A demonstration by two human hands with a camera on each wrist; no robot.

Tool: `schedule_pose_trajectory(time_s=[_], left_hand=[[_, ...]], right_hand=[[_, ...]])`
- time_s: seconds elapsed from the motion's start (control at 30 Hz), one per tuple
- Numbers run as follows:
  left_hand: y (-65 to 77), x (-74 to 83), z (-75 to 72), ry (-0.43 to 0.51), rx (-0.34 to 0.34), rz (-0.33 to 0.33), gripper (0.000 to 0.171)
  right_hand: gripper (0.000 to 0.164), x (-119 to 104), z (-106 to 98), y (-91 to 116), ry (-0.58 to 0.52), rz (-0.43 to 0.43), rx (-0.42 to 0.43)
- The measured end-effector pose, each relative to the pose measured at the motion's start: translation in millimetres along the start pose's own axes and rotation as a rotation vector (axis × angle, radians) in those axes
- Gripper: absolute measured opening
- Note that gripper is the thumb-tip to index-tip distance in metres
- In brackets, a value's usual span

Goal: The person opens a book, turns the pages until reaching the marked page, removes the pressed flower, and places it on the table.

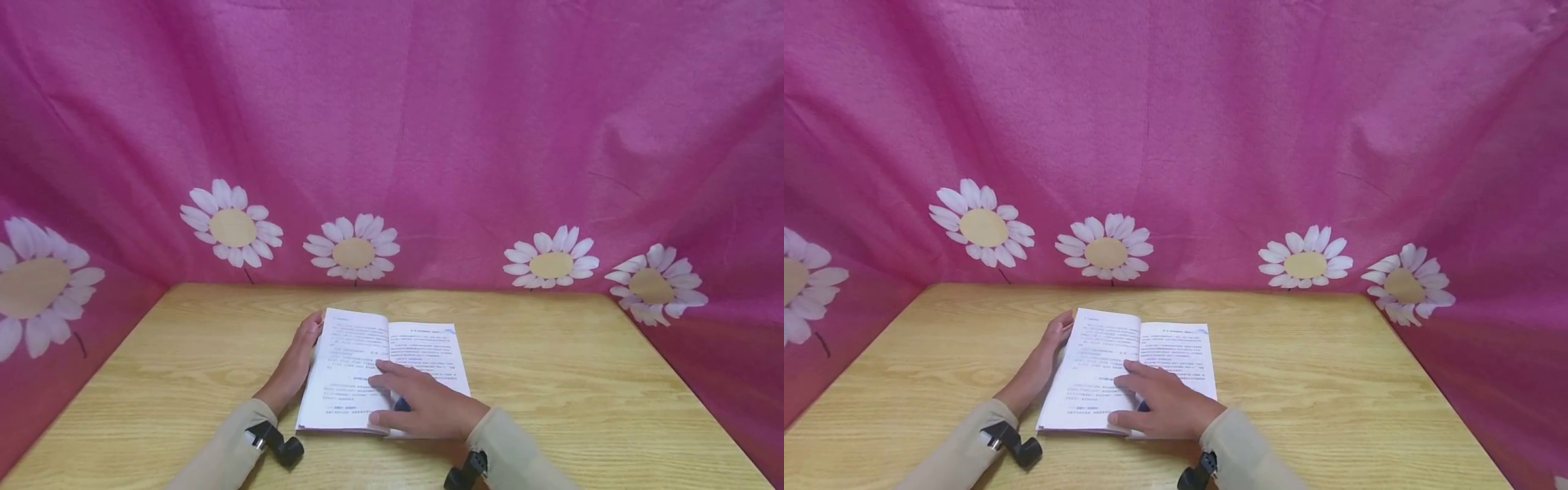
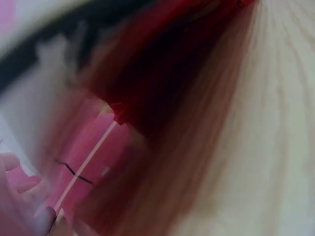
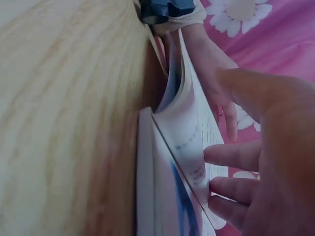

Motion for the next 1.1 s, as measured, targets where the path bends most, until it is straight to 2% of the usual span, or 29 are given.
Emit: schedule_pose_trajectory(time_s=[0.2,0.3,0.4,0.57,0.8,0.93,1.1], left_hand=[[0.5,-0.3,1.0,-0.032,0.021,-0.023,0.06],[-1.6,-2.1,2.6,-0.074,-0.002,-0.028,0.061],[-1.2,-4.3,3.2,-0.124,-0.037,-0.008,0.071],[2.6,-4.6,2.8,-0.202,-0.074,0.079,0.084],[5.0,-3.4,2.5,-0.393,-0.231,0.252,0.076],[5.8,-5.6,2.5,-0.495,-0.304,0.277,0.077],[5.9,-8.8,3.6,-0.597,-0.35,0.269,0.08]], right_hand=[[0.068,-5,6,1,0.07,-0.001,-0.02],[0.071,-6,9,2,0.103,-0.001,-0.019],[0.073,-7,11,2,0.12,-0.007,-0.011],[0.076,-7,14,2,0.158,-0.023,-0.002],[0.077,-6,16,1,0.217,-0.03,0.002],[0.077,-6,16,1,0.205,-0.03,0.0],[0.076,-3,11,1,0.095,-0.01,-0.006]])
Point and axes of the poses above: each hand's wrist, its own y-axis away from the middle knuckle, its own z-axis out of the palm, x = y × z, the point moved 1 cm from there along -y, towards the middle knuckle, and after that the axes turned 7 degrees about y, right-handed, at the moved point
